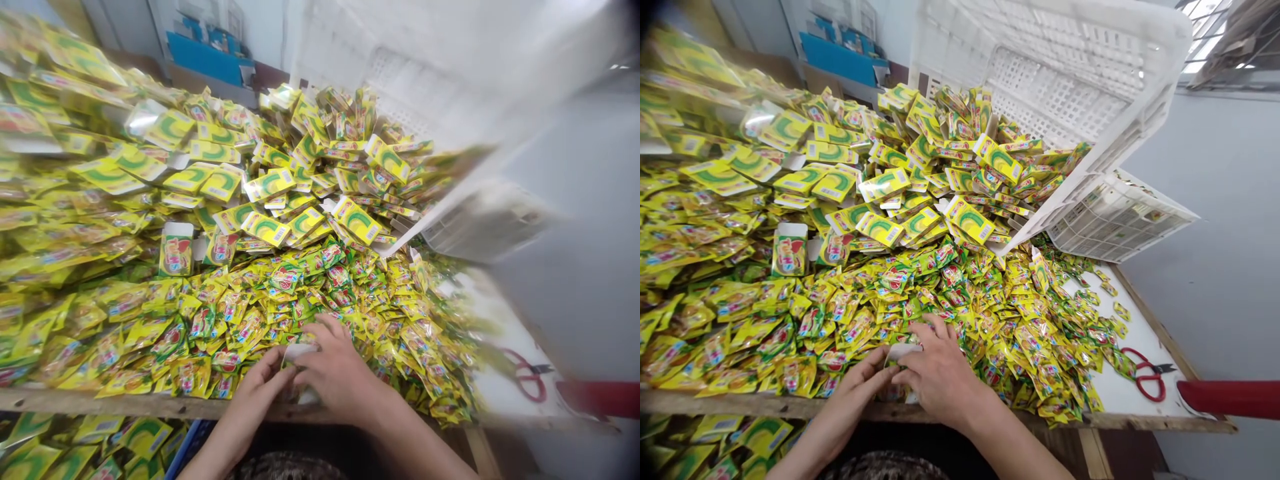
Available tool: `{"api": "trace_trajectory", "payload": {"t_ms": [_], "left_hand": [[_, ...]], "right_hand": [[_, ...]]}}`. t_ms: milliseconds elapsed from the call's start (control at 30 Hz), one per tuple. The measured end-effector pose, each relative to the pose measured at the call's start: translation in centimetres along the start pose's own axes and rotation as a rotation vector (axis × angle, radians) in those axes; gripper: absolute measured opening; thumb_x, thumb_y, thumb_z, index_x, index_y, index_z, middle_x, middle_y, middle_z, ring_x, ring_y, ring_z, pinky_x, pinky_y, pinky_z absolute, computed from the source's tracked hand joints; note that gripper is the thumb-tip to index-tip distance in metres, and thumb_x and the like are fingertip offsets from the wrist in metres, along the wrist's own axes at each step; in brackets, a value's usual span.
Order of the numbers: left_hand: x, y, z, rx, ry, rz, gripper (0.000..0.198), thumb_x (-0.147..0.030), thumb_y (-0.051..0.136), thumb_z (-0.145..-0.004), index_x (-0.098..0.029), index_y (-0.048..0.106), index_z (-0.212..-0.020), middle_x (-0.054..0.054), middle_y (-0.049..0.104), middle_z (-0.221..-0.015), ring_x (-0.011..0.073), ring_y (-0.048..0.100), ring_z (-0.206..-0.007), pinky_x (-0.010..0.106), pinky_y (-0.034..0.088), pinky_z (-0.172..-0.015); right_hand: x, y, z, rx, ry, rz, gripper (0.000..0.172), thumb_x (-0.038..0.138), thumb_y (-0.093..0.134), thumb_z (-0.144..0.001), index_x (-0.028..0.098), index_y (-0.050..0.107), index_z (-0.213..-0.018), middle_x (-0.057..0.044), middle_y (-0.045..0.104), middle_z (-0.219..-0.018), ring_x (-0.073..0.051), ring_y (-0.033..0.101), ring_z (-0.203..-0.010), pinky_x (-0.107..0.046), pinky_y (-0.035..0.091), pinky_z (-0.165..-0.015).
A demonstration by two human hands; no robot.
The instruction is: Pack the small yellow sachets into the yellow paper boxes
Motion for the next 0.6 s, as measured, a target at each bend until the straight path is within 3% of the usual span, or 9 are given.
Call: {"api": "trace_trajectory", "payload": {"t_ms": [100, 200, 267, 333, 400, 467, 533, 600], "left_hand": [[0.4, -0.5, -0.1, 0.046, 0.064, -0.101, 0.037, -0.033, 0.067, -0.084, -0.022, 0.066, -0.119, 0.005, 0.07, -0.119, 0.0251, 0.062, -0.107, 0.031, 0.048, -0.092], [1.1, -1.2, 0.0, 0.021, 0.097, -0.148, 0.035, -0.034, 0.069, -0.082, -0.023, 0.069, -0.115, 0.005, 0.072, -0.114, 0.0261, 0.064, -0.104, 0.032, 0.048, -0.093], [1.3, -1.9, 0.3, -0.038, 0.073, -0.132, 0.034, -0.037, 0.065, -0.085, -0.024, 0.071, -0.115, 0.004, 0.073, -0.114, 0.0267, 0.062, -0.107, 0.035, 0.046, -0.097], [1.2, -2.4, 0.7, -0.096, 0.023, -0.098, 0.032, -0.04, 0.063, -0.086, -0.024, 0.073, -0.111, 0.004, 0.073, -0.111, 0.0269, 0.061, -0.109, 0.035, 0.044, -0.1], [0.8, -2.4, 1.1, -0.08, -0.038, -0.058, 0.028, -0.039, 0.064, -0.085, -0.023, 0.076, -0.105, 0.004, 0.075, -0.104, 0.026, 0.062, -0.105, 0.035, 0.043, -0.098], [0.2, -2.0, 1.3, -0.029, -0.086, -0.04, 0.022, -0.032, 0.065, -0.084, -0.02, 0.077, -0.097, 0.005, 0.075, -0.096, 0.0236, 0.063, -0.097, 0.031, 0.044, -0.091], [-0.4, -1.7, 1.5, -0.001, -0.115, -0.025, 0.017, -0.027, 0.065, -0.082, -0.018, 0.077, -0.091, 0.005, 0.074, -0.089, 0.0209, 0.063, -0.09, 0.028, 0.045, -0.084], [-0.7, -1.4, 1.7, 0.006, -0.132, 0.005, 0.015, -0.026, 0.067, -0.08, -0.018, 0.076, -0.089, 0.004, 0.074, -0.088, 0.0201, 0.063, -0.087, 0.026, 0.046, -0.079]], "right_hand": [[0.2, 0.1, 0.8, -0.003, 0.009, -0.065, 0.027, 0.05, 0.078, -0.074, 0.029, 0.074, -0.09, -0.006, 0.048, -0.142, -0.039, 0.027, -0.135, -0.062, 0.027, -0.104], [-0.3, 0.0, 1.8, -0.147, 0.088, -0.29, 0.017, 0.04, 0.075, -0.08, 0.029, 0.075, -0.092, -0.008, 0.058, -0.129, -0.033, 0.041, -0.127, -0.056, 0.035, -0.103], [-1.7, 0.2, 2.9, -0.303, 0.264, -0.549, 0.01, 0.031, 0.066, -0.088, 0.026, 0.073, -0.093, -0.009, 0.065, -0.11, -0.027, 0.057, -0.108, -0.045, 0.048, -0.092], [-3.1, 1.8, 4.1, -0.365, 0.484, -0.906, 0.01, 0.031, 0.067, -0.086, 0.024, 0.068, -0.094, -0.005, 0.066, -0.089, -0.019, 0.064, -0.076, -0.032, 0.055, -0.064], [-3.4, 4.4, 4.7, -0.296, 0.636, -1.292, 0.026, 0.033, 0.077, -0.076, 0.024, 0.061, -0.094, 0.001, 0.063, -0.08, -0.012, 0.058, -0.052, -0.021, 0.045, -0.042], [-2.6, 6.3, 4.8, -0.162, 0.677, -1.567, 0.038, 0.032, 0.084, -0.067, 0.023, 0.057, -0.093, 0.004, 0.061, -0.077, -0.008, 0.053, -0.045, -0.017, 0.039, -0.038], [-1.9, 7.2, 4.6, -0.062, 0.686, -1.632, 0.038, 0.031, 0.085, -0.064, 0.019, 0.059, -0.089, 0.004, 0.06, -0.069, -0.008, 0.052, -0.045, -0.017, 0.041, -0.04], [-1.8, 7.5, 4.3, -0.039, 0.699, -1.537, 0.032, 0.031, 0.085, -0.064, 0.017, 0.062, -0.082, 0.005, 0.056, -0.057, -0.007, 0.048, -0.042, -0.017, 0.039, -0.039]]}}
Point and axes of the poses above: each hand's wrist, its own z-axis away from the middle knuckle, its own y-axis out of the palm, x = y × z, the point moved 7 cm from there along -z, towards the middle knuckle
